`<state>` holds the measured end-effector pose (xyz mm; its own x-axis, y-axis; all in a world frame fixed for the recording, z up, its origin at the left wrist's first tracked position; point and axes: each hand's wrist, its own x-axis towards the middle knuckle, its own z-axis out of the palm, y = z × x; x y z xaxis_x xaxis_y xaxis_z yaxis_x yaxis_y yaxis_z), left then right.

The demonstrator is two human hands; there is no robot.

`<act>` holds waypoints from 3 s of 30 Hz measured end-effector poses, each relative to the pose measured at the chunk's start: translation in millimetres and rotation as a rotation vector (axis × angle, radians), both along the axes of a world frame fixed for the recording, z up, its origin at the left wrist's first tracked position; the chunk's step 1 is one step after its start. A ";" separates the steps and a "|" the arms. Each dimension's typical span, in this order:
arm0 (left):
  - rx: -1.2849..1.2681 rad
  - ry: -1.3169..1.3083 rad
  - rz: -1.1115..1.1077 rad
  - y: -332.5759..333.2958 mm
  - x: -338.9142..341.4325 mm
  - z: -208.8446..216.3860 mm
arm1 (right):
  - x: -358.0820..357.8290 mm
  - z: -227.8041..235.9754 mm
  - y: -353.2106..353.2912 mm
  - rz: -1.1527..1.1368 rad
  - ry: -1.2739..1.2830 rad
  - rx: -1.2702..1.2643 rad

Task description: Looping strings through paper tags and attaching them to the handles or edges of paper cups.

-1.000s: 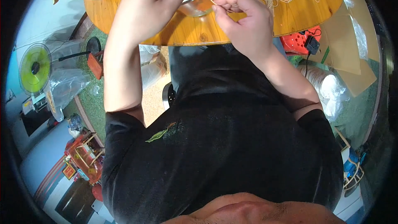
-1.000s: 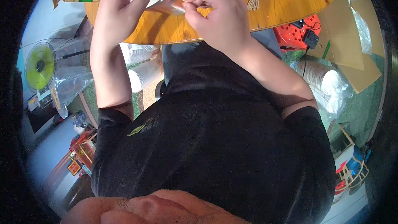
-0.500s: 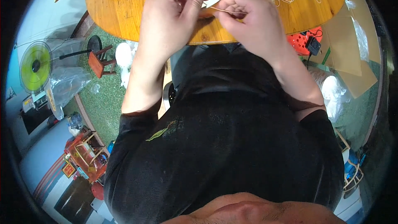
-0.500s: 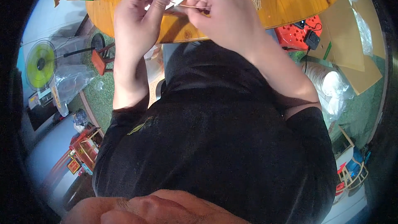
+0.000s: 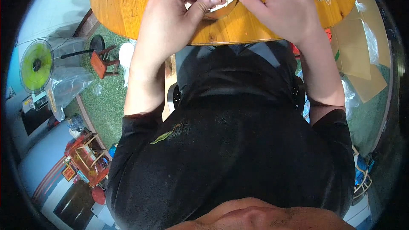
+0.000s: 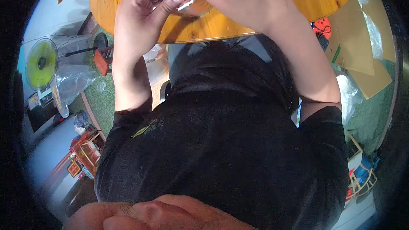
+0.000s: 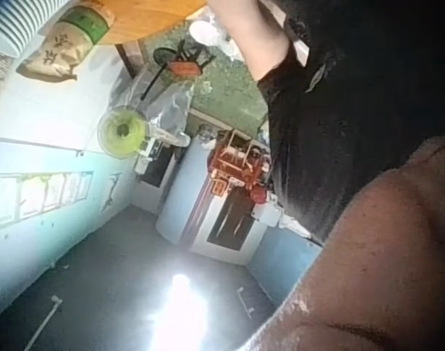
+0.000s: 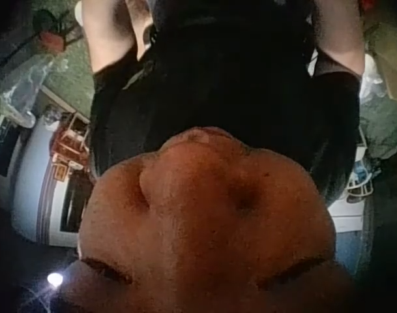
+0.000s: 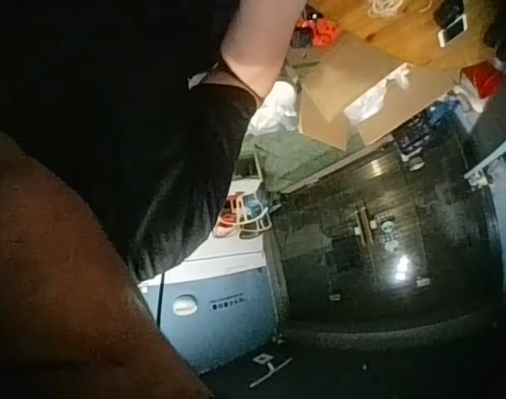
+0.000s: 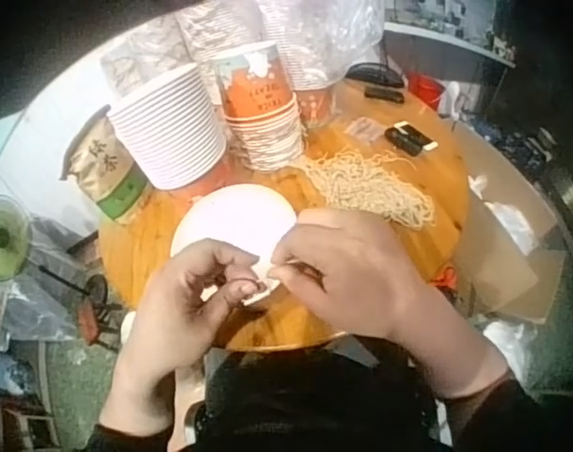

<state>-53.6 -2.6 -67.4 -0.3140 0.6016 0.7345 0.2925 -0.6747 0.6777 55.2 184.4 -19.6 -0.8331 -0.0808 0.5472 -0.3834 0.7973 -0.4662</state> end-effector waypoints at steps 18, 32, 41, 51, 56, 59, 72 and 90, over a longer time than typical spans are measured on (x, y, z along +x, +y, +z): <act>-1.228 -0.259 0.423 -7.2 21.0 82.5 | -20.0 -17.8 -6.3 0.316 0.414 -0.437; -1.030 -0.375 0.285 -5.9 18.7 74.6 | 18.9 -62.3 -50.4 -0.230 0.341 -0.328; -0.313 -0.158 -0.167 -10.0 -3.9 31.9 | 17.8 -50.5 -59.7 -0.244 0.247 -0.348; -1.139 -0.180 0.430 -4.5 24.3 69.4 | 18.3 -65.0 -53.8 -0.110 -0.139 -0.959; -0.737 0.365 0.611 -13.0 37.2 68.6 | 22.8 -64.6 -46.0 -0.064 -0.254 -1.196; -0.368 0.424 0.551 4.4 15.0 11.7 | 24.0 -64.1 -44.4 -0.023 -0.341 -1.318; -0.508 0.653 0.738 -19.6 35.6 28.3 | 22.3 -65.4 -42.2 0.025 -0.352 -1.230; -0.514 0.600 0.800 -29.3 32.6 21.6 | -8.0 -56.4 -27.5 0.206 0.550 -0.642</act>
